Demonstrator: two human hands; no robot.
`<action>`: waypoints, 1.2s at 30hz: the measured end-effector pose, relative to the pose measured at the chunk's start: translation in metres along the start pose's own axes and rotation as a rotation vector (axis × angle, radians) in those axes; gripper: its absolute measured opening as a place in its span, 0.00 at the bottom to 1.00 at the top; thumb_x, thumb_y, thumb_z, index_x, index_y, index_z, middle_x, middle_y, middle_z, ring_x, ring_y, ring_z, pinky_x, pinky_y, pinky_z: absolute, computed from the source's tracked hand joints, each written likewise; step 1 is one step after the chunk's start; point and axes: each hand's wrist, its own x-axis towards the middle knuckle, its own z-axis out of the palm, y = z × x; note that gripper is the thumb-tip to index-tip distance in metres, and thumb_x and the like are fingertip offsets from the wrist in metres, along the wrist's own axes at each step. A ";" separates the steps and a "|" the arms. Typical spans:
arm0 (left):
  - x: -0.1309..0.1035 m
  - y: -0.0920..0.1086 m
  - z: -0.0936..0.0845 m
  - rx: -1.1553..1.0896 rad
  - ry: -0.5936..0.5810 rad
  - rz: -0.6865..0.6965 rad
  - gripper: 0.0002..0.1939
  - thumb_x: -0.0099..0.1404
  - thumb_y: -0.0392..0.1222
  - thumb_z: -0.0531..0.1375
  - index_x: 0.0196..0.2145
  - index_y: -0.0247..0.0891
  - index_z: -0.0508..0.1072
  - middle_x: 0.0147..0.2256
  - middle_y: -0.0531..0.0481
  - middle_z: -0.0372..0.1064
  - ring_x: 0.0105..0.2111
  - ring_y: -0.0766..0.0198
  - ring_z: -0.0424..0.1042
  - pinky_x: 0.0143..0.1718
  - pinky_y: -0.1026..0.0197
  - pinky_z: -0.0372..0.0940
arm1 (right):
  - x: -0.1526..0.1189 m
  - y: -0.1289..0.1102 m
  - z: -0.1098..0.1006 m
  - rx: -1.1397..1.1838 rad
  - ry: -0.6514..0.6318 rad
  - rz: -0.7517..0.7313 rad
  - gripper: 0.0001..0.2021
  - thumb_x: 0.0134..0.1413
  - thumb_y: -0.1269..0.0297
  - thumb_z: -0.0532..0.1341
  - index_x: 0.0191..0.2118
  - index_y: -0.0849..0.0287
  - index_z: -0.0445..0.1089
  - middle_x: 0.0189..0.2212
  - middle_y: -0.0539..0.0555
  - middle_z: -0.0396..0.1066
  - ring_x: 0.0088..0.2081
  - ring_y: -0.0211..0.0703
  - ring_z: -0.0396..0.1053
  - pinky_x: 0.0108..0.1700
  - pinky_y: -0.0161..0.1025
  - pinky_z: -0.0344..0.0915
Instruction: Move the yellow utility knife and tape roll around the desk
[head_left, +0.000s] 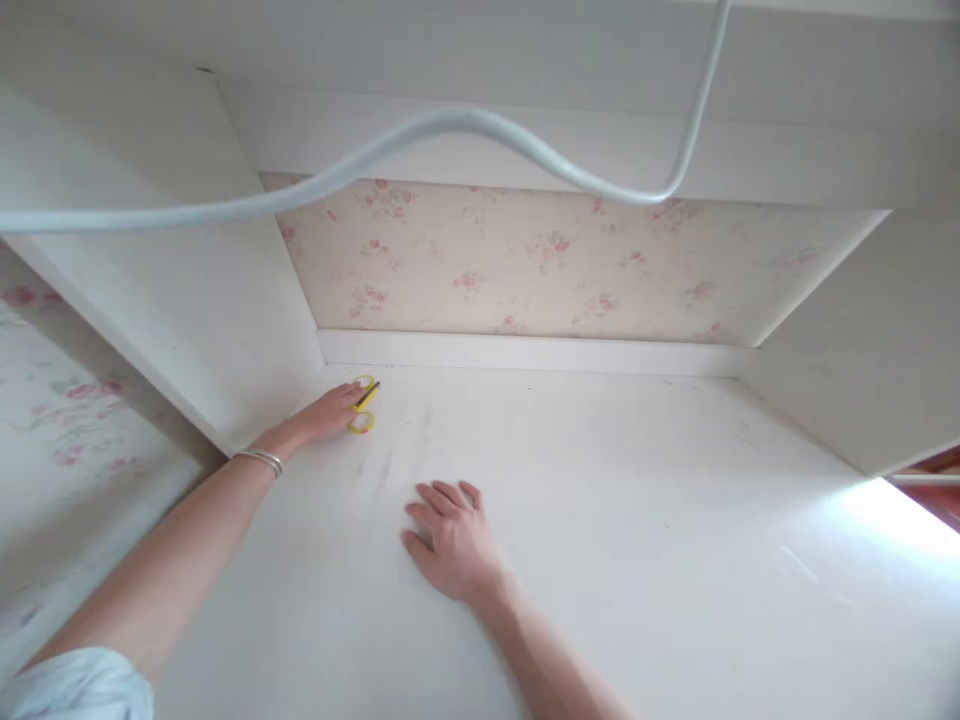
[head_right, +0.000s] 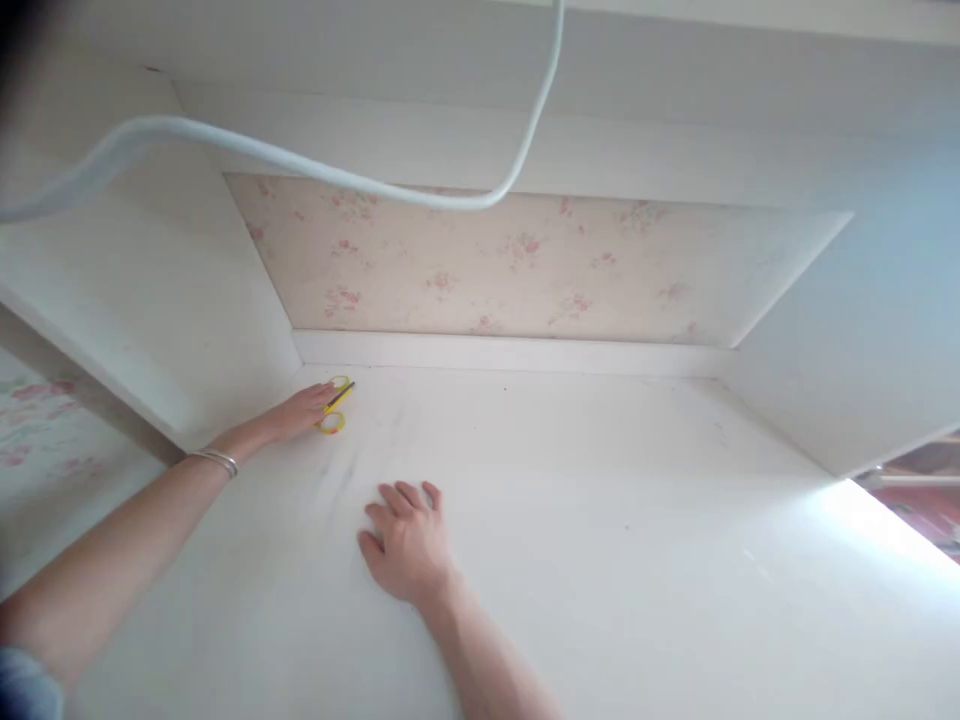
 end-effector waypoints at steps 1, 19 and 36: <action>0.003 -0.003 0.003 -0.010 0.000 -0.001 0.33 0.59 0.44 0.47 0.61 0.29 0.56 0.64 0.42 0.45 0.64 0.52 0.43 0.62 0.52 0.44 | 0.000 0.000 0.000 0.003 0.002 0.002 0.12 0.59 0.55 0.56 0.47 0.46 0.68 0.55 0.48 0.64 0.57 0.43 0.56 0.60 0.50 0.42; -0.040 0.118 0.048 -0.172 0.028 0.035 0.31 0.62 0.38 0.43 0.63 0.24 0.50 0.65 0.39 0.42 0.65 0.57 0.41 0.64 0.54 0.42 | 0.001 0.005 0.006 0.163 0.128 -0.003 0.11 0.56 0.65 0.59 0.45 0.49 0.70 0.46 0.48 0.72 0.50 0.43 0.64 0.57 0.47 0.51; -0.122 0.320 0.096 -0.335 0.226 -0.150 0.30 0.60 0.30 0.46 0.61 0.25 0.54 0.64 0.31 0.39 0.65 0.44 0.36 0.60 0.37 0.41 | -0.060 0.074 -0.063 0.457 0.072 -0.044 0.23 0.37 0.79 0.55 0.42 0.55 0.72 0.43 0.53 0.71 0.46 0.44 0.67 0.47 0.41 0.64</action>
